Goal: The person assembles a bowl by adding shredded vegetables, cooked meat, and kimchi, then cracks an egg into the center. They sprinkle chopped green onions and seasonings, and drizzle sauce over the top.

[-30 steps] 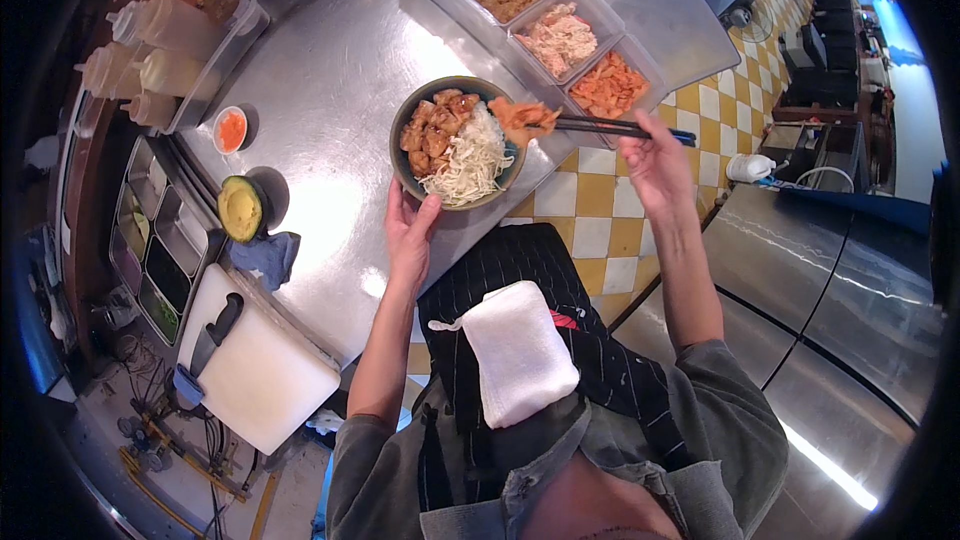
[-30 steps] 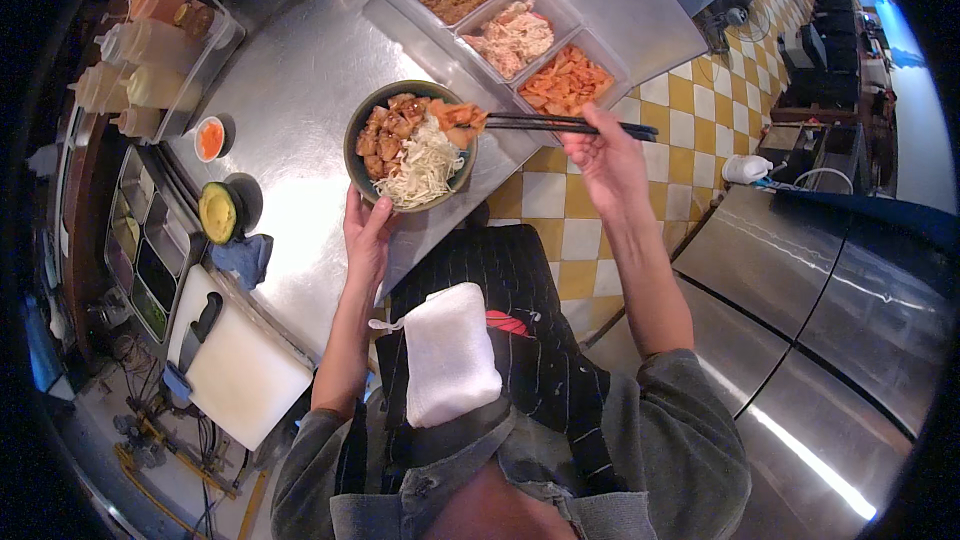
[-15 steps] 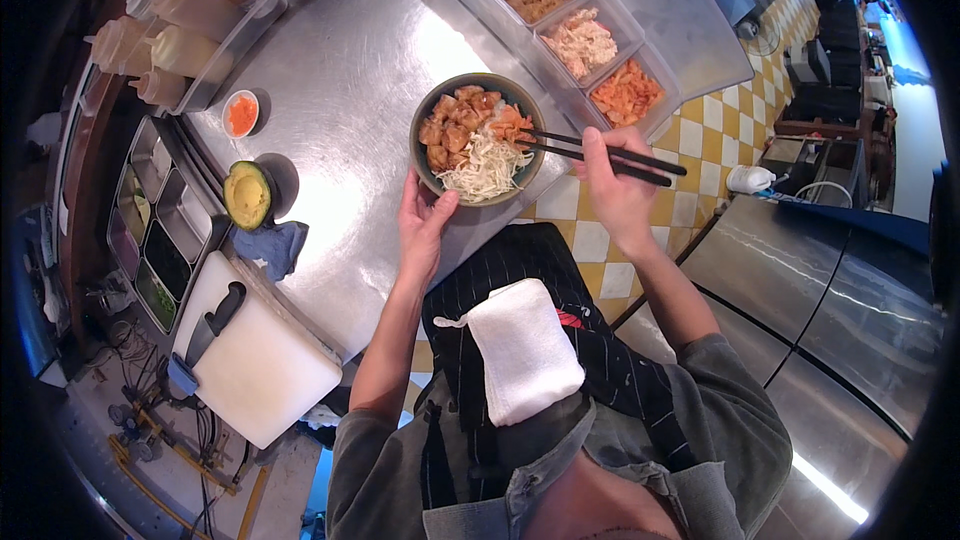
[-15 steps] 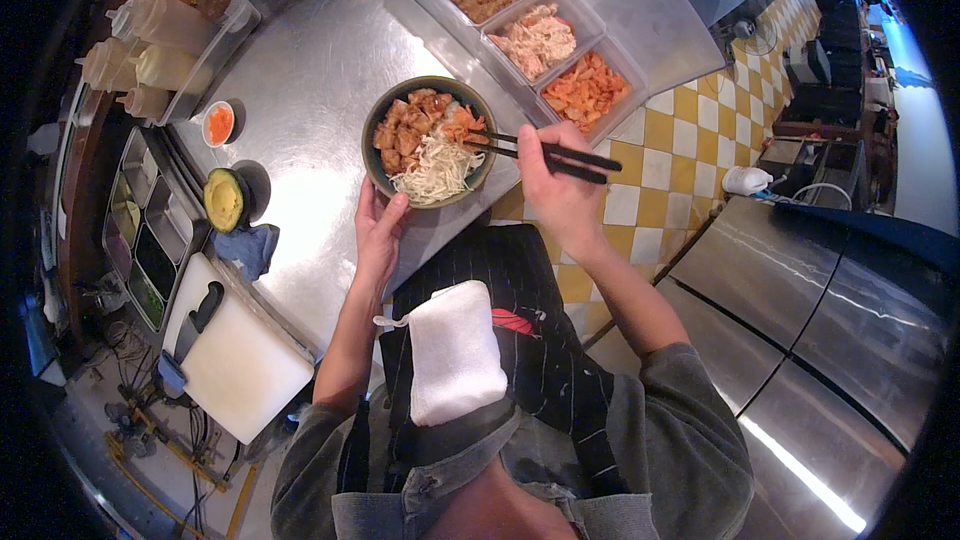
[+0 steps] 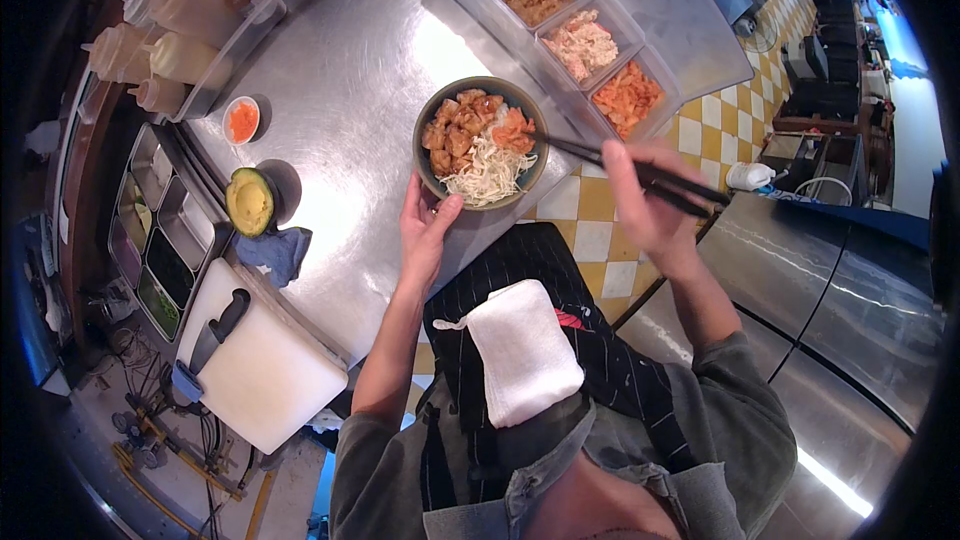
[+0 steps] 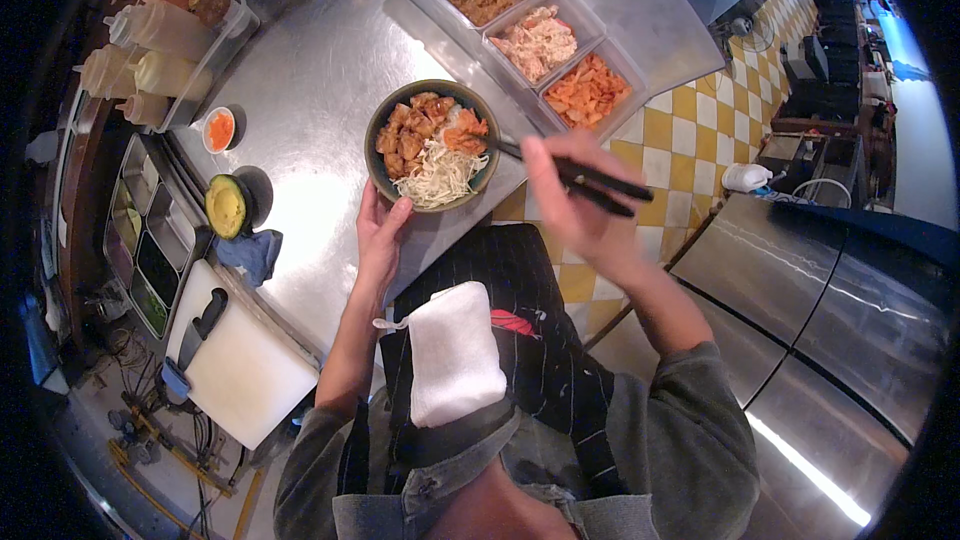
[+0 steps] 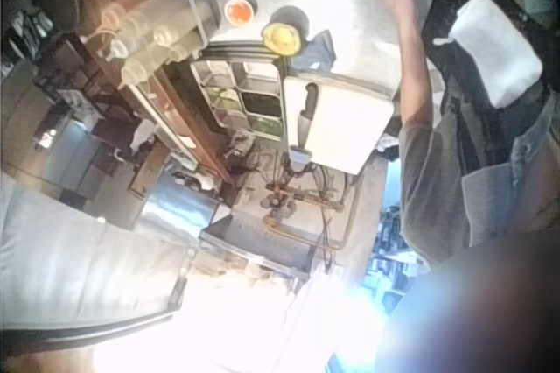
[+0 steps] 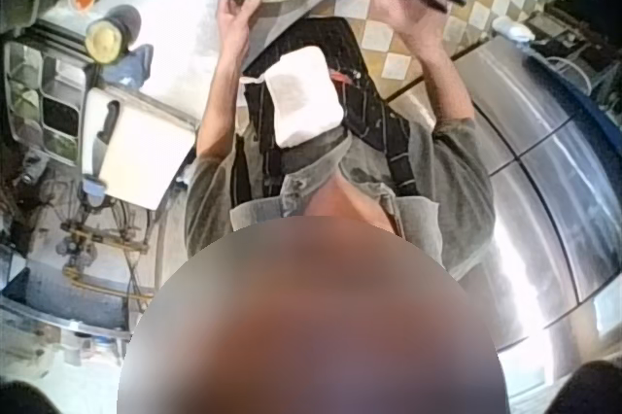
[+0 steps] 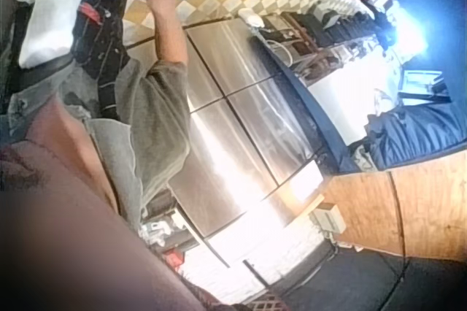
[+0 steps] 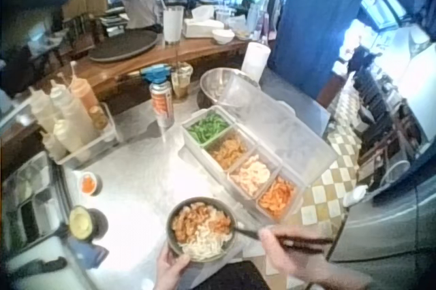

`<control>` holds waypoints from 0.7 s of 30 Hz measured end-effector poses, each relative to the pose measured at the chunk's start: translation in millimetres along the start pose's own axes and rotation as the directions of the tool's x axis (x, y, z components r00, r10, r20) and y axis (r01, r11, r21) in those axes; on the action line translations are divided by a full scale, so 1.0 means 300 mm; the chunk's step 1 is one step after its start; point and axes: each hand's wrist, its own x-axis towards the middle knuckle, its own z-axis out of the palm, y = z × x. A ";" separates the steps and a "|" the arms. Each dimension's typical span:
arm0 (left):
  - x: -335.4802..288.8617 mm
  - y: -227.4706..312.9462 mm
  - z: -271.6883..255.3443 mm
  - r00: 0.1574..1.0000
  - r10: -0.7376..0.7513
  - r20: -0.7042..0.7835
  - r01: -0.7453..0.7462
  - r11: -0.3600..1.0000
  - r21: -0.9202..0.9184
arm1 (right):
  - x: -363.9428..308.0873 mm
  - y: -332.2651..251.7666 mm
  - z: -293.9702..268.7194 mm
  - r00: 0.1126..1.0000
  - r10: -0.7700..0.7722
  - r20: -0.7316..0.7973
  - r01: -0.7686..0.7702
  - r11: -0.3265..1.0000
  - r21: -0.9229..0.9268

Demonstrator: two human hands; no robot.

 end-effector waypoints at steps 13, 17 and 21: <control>0.006 -0.006 -0.004 1.000 0.006 0.011 -0.006 1.000 -0.019 | 0.025 0.056 0.071 0.994 -0.010 0.109 0.018 0.997 -0.074; 0.007 -0.005 -0.003 1.000 -0.009 0.010 0.010 1.000 -0.013 | 0.018 0.042 0.056 0.995 -0.041 0.092 0.045 0.998 -0.051; 0.011 -0.015 -0.004 1.000 -0.021 -0.014 0.021 1.000 0.007 | 0.013 0.050 0.030 0.985 -0.099 0.140 0.101 0.995 -0.008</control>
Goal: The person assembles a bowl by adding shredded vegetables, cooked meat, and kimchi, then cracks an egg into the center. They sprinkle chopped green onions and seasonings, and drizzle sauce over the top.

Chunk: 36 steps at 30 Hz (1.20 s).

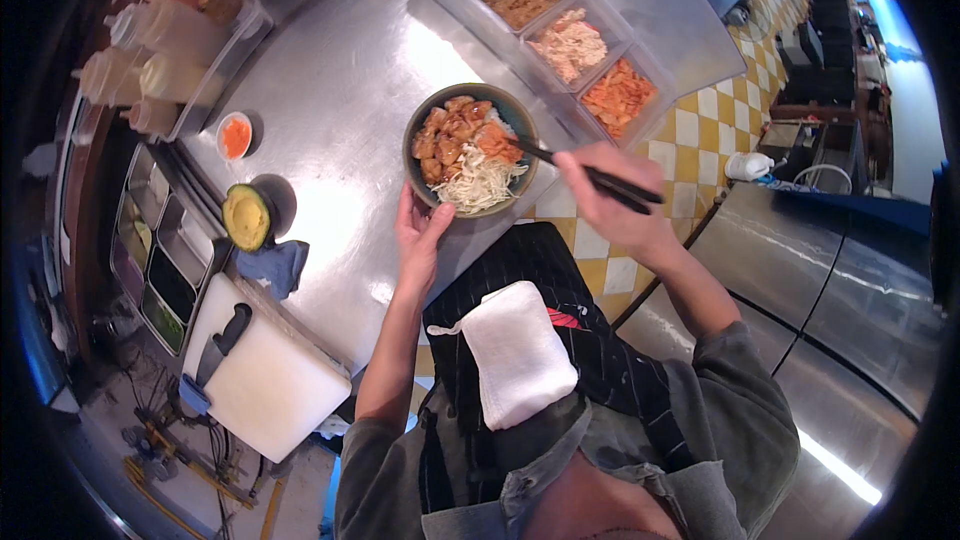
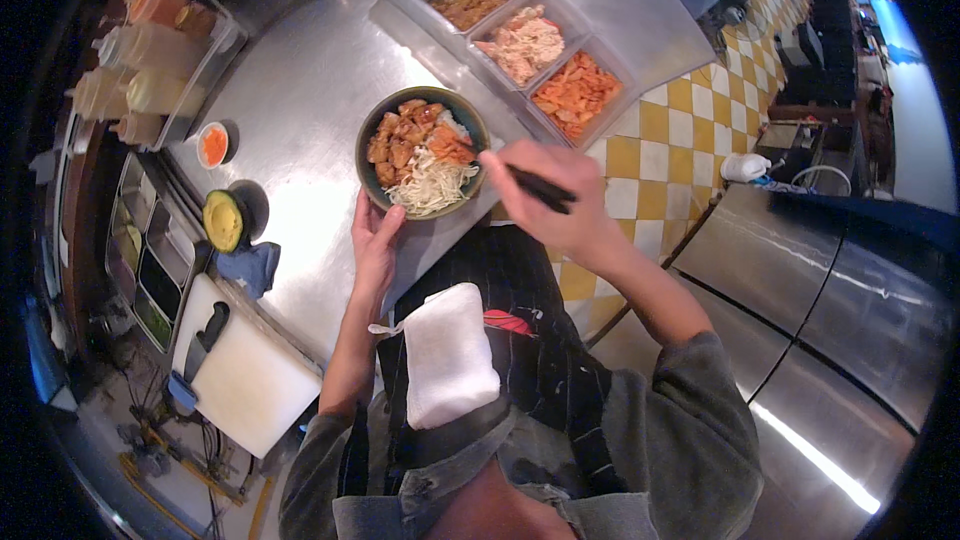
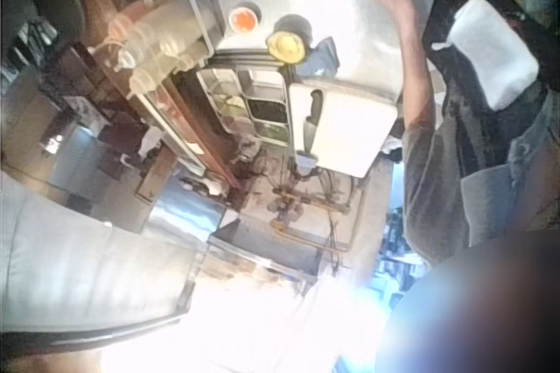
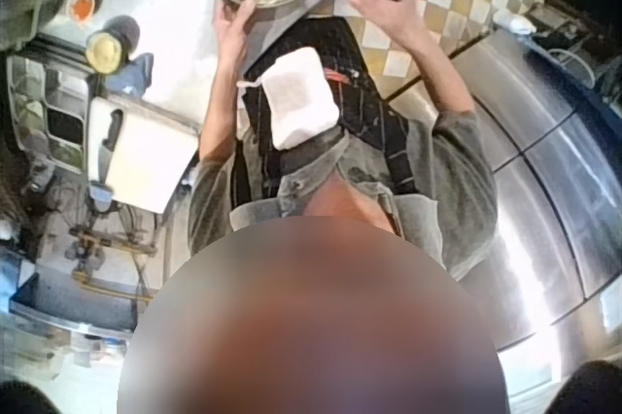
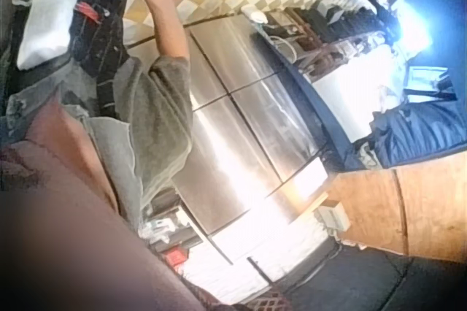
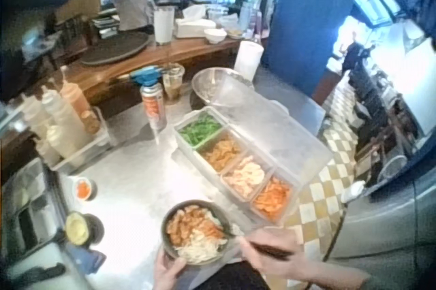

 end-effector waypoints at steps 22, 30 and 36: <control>-0.004 0.024 -0.002 0.999 -0.041 0.003 0.041 0.999 0.028 | 0.026 0.381 -0.219 0.701 0.659 -0.274 -0.488 0.723 0.489; -0.006 0.021 0.003 0.999 -0.049 -0.012 0.049 0.999 0.007 | -0.021 0.491 -0.224 0.630 0.743 -0.226 -0.479 0.601 0.640; -0.006 0.017 0.005 0.999 -0.034 -0.011 0.034 0.999 0.008 | -0.047 0.530 -0.288 0.549 0.823 -0.146 -0.495 0.461 0.737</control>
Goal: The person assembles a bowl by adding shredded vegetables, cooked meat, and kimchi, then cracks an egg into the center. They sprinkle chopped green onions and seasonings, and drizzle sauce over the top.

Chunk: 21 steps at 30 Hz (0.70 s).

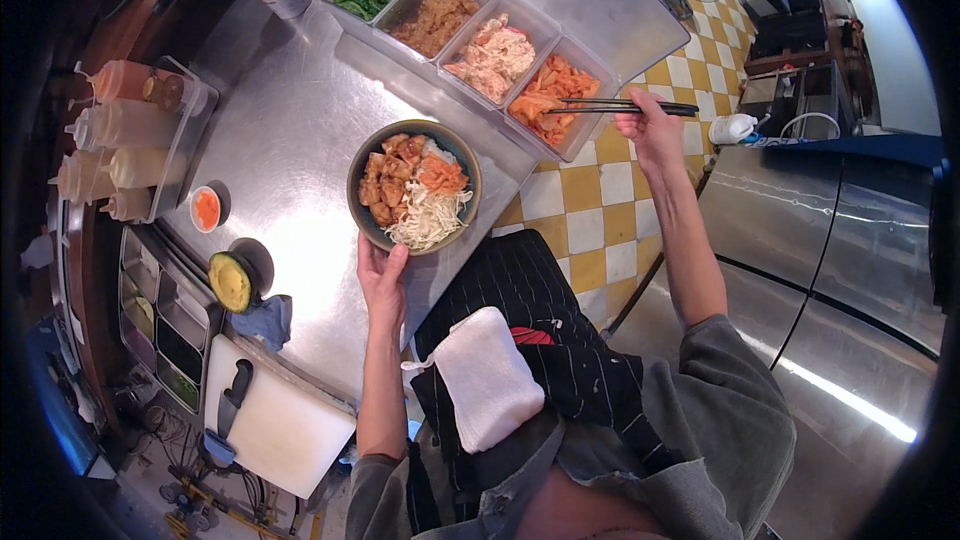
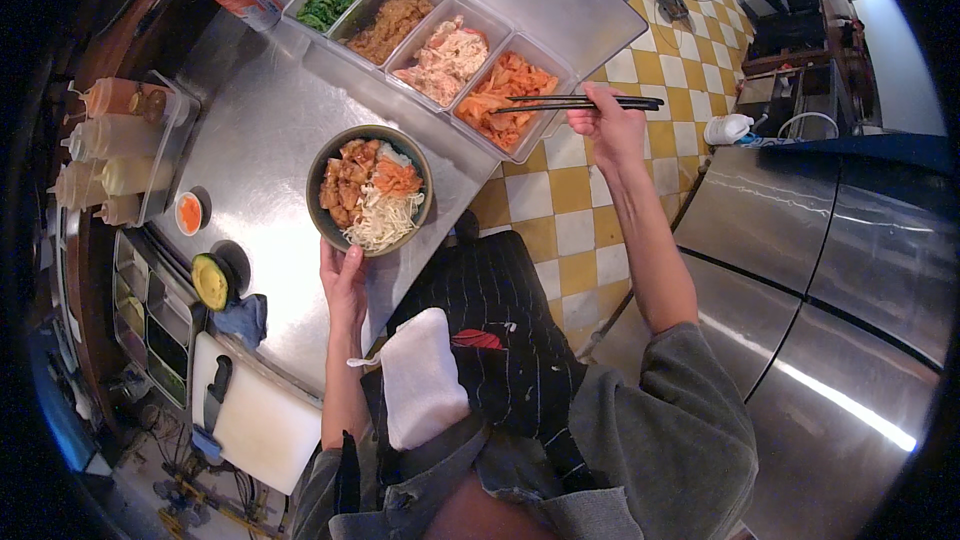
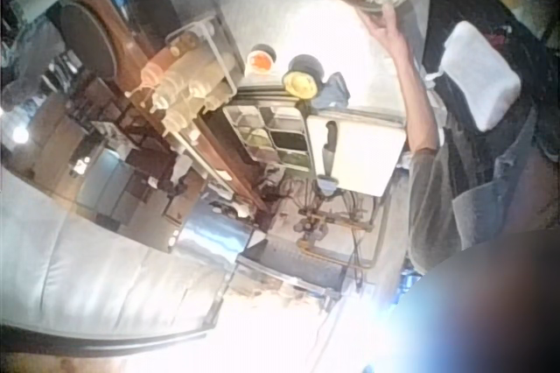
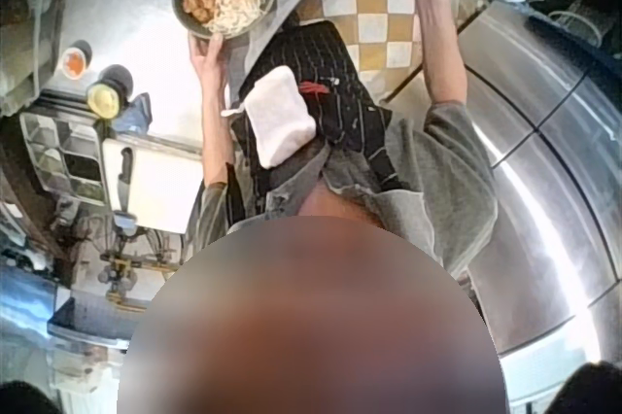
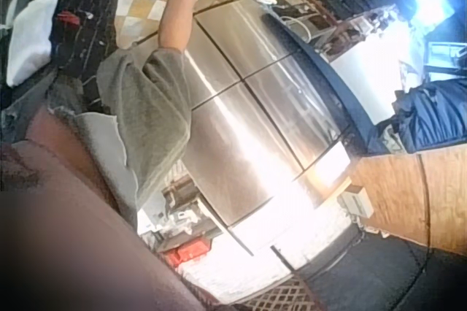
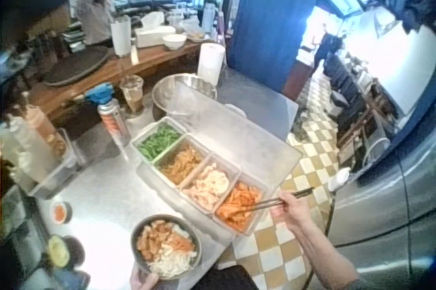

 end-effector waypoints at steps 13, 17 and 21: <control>0.004 -0.007 -0.011 1.000 0.000 0.004 0.000 1.000 0.007 | -0.064 -0.112 -0.024 1.000 0.022 -0.002 -0.022 0.998 0.059; 0.002 -0.005 -0.002 1.000 -0.009 -0.024 0.009 1.000 0.014 | -0.165 -0.123 0.080 0.993 -0.055 0.107 0.045 0.995 0.091; 0.000 -0.006 -0.005 1.000 -0.017 -0.014 0.017 1.000 -0.015 | -0.245 -0.026 0.211 0.987 -0.082 0.136 0.088 0.995 -0.040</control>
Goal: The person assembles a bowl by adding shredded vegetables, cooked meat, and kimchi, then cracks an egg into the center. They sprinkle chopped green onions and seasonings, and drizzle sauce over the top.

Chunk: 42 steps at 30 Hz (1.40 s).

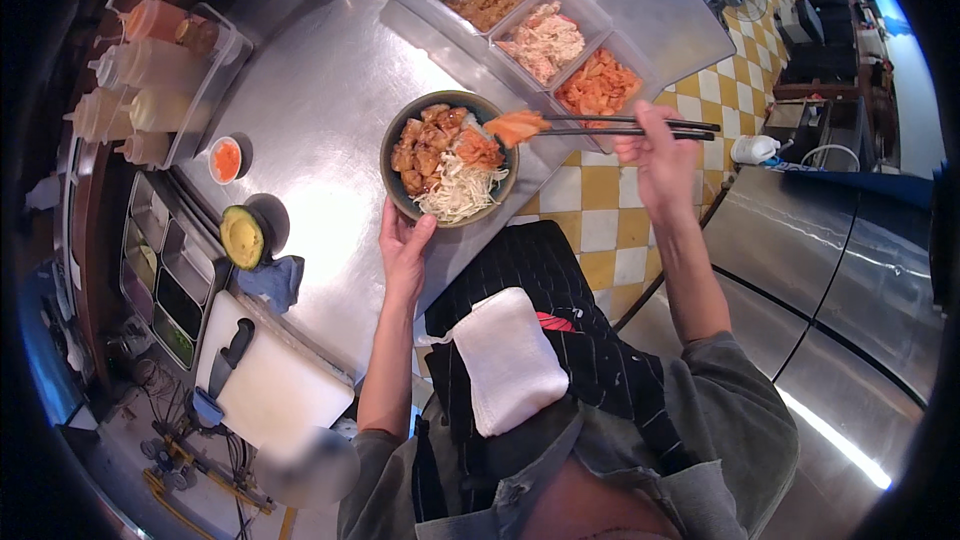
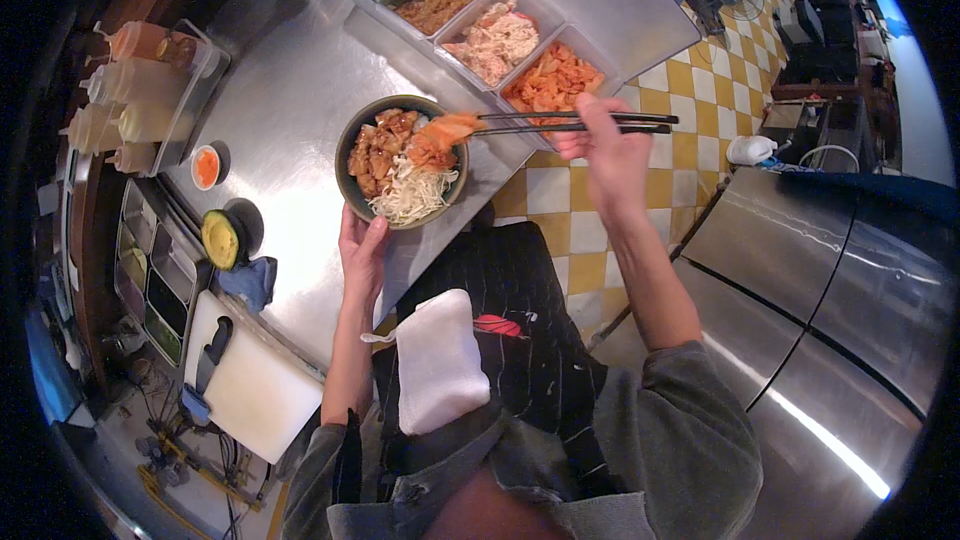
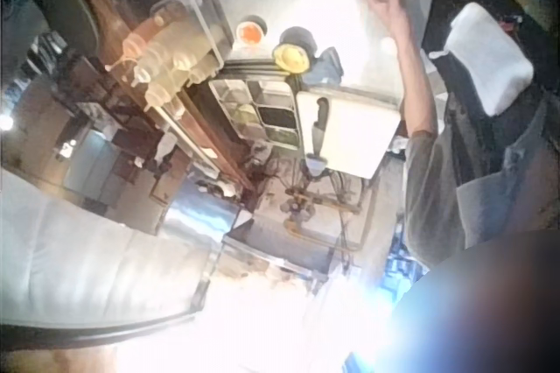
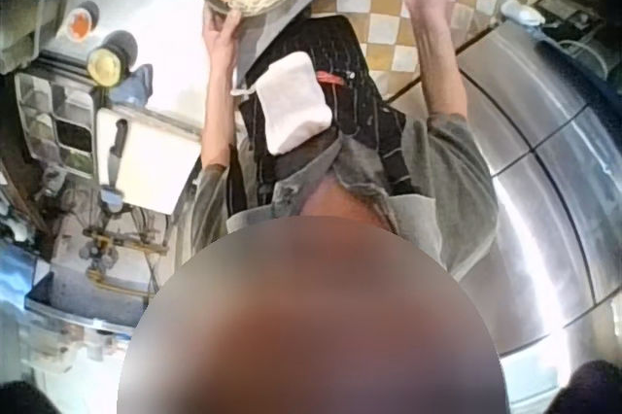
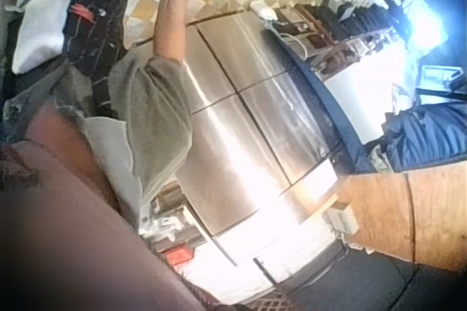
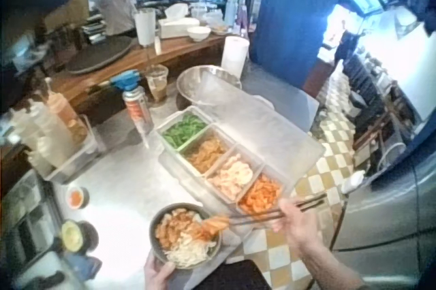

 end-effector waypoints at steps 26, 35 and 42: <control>0.005 0.021 0.006 0.996 0.061 0.068 -0.063 0.998 0.026 | -0.135 -0.040 0.118 0.753 -0.444 0.486 0.654 0.588 -0.475; 0.008 0.015 -0.001 0.996 0.058 0.069 -0.059 0.998 0.019 | -0.174 -0.102 0.117 0.765 -0.412 0.495 0.642 0.544 -0.540; 0.006 0.027 0.004 0.996 0.048 0.074 -0.050 0.998 0.027 | -0.159 -0.058 0.170 0.744 -0.423 0.517 0.659 0.594 -0.462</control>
